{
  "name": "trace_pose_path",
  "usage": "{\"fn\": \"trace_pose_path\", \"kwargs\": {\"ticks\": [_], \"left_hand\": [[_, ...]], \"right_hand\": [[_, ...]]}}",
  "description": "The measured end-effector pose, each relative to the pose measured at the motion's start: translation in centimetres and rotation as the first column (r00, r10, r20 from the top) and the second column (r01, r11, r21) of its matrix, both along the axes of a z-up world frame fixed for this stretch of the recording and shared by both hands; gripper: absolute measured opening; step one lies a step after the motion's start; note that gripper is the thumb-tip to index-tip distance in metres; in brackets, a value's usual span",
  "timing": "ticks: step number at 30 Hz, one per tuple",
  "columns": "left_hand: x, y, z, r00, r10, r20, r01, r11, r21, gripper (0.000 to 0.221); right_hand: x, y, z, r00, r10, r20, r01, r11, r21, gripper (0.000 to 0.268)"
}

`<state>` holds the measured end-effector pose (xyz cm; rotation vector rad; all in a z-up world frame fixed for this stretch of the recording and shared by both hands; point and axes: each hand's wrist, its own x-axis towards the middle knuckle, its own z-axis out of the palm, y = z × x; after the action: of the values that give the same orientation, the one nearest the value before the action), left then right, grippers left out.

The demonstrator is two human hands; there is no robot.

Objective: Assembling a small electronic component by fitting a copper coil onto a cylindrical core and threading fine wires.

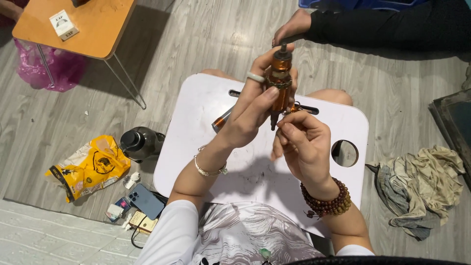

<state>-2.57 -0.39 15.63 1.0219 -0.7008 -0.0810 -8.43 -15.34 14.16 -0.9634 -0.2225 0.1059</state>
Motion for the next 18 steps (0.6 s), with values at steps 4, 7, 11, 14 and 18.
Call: {"fn": "trace_pose_path", "kwargs": {"ticks": [4,7,11,14,18], "left_hand": [[0.1,-0.1,-0.5,1.000,-0.004,0.013,0.006,0.994,-0.110,0.058],[-0.3,0.0,-0.3,1.000,0.005,0.009,-0.003,0.994,-0.107,0.059],[-0.5,0.1,-0.2,1.000,0.001,0.013,0.000,0.998,-0.060,0.059],[-0.7,0.1,0.1,0.999,-0.032,-0.012,0.031,0.999,-0.034,0.064],[-1.0,-0.2,0.2,0.999,-0.033,-0.030,0.033,0.999,-0.017,0.068]], "right_hand": [[-0.8,0.7,0.8,0.970,-0.178,0.169,0.215,0.946,-0.243,0.006],[-0.7,0.8,0.4,0.936,-0.193,0.295,0.297,0.882,-0.365,0.005],[-0.7,0.5,0.6,0.893,-0.216,0.396,0.390,0.811,-0.436,0.008],[-0.5,0.1,1.1,0.844,-0.184,0.504,0.462,0.727,-0.507,0.007],[-0.4,-0.2,1.1,0.852,-0.187,0.490,0.450,0.740,-0.500,0.008]]}}
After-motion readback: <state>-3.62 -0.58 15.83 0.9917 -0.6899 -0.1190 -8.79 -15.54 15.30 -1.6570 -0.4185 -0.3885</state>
